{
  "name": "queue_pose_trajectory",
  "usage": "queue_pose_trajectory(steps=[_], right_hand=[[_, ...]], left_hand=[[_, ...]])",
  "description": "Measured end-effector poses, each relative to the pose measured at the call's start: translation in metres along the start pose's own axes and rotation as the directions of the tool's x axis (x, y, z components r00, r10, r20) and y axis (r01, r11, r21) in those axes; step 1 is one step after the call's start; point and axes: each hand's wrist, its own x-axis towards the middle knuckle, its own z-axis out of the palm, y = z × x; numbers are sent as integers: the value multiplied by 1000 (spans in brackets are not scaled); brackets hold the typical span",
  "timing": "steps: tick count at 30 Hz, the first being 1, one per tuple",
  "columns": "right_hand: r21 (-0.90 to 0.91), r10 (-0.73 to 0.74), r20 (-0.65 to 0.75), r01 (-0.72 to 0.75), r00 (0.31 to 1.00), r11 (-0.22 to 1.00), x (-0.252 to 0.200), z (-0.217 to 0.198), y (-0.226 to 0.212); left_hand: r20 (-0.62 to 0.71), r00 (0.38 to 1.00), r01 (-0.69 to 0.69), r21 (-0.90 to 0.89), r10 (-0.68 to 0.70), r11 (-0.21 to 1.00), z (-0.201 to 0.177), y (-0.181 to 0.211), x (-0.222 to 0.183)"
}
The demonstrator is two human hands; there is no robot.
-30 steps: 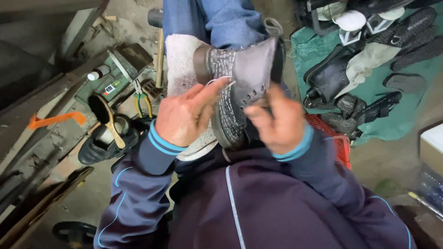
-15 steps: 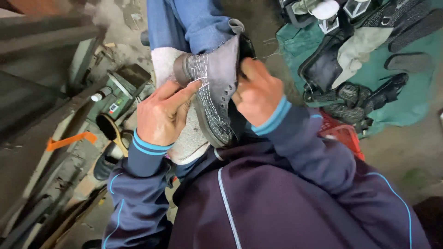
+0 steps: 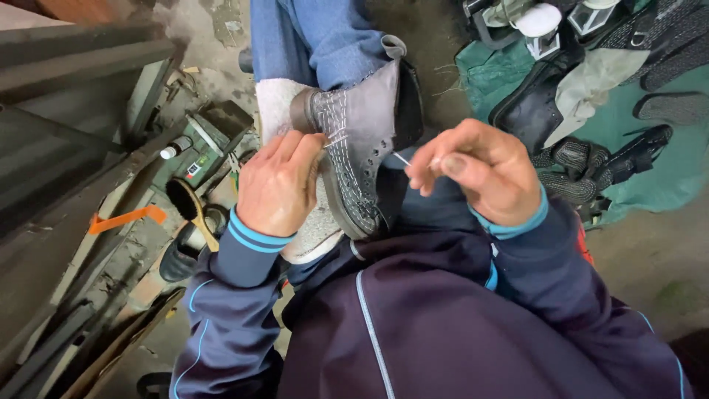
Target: The person is hand-sewing the upper part of a grey boot, pulling thread through holes to secure the material.
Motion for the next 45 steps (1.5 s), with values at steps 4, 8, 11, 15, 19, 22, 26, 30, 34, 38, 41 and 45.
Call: queue_pose_trajectory(steps=[4,8,11,15,19,22,26,30,34,38,41,45], right_hand=[[-405,65,-200,-143,978,903,14,12,30],[-712,-31,-178,-107,984,694,19,11,66],[-746,-6,-119,-86,993,660,28,19,64],[-777,71,-57,-89,996,623,22,15,60],[-709,98,-149,-175,984,683,19,27,34],[-665,38,-170,-143,985,733,15,29,35],[-677,4,-149,-105,989,729,12,31,35],[-582,50,-98,-98,994,807,14,39,33],[-652,5,-85,-60,996,756,12,31,31],[-679,100,-73,-123,992,724,-4,9,35],[-747,147,-174,-228,974,625,-21,-14,36],[-945,77,-288,-297,954,139,-59,-79,30]], left_hand=[[-12,1000,25,-28,-25,999,-2,5,1],[-37,999,15,-47,-17,999,-4,7,6],[-36,999,1,-26,-2,1000,-5,5,9],[-34,999,15,-4,-15,1000,-3,7,10],[-59,997,54,-53,-57,997,-1,10,9],[-76,994,78,-5,-78,997,-6,15,9],[-145,978,168,128,-149,977,-14,16,7],[-134,963,256,175,-235,951,-21,16,-6],[-80,934,357,178,-348,917,-40,-15,-57],[-64,811,585,128,-582,801,-39,-38,-95],[-39,814,581,54,-580,812,-24,-21,-78],[1,856,500,-254,-517,828,16,-23,-57]])
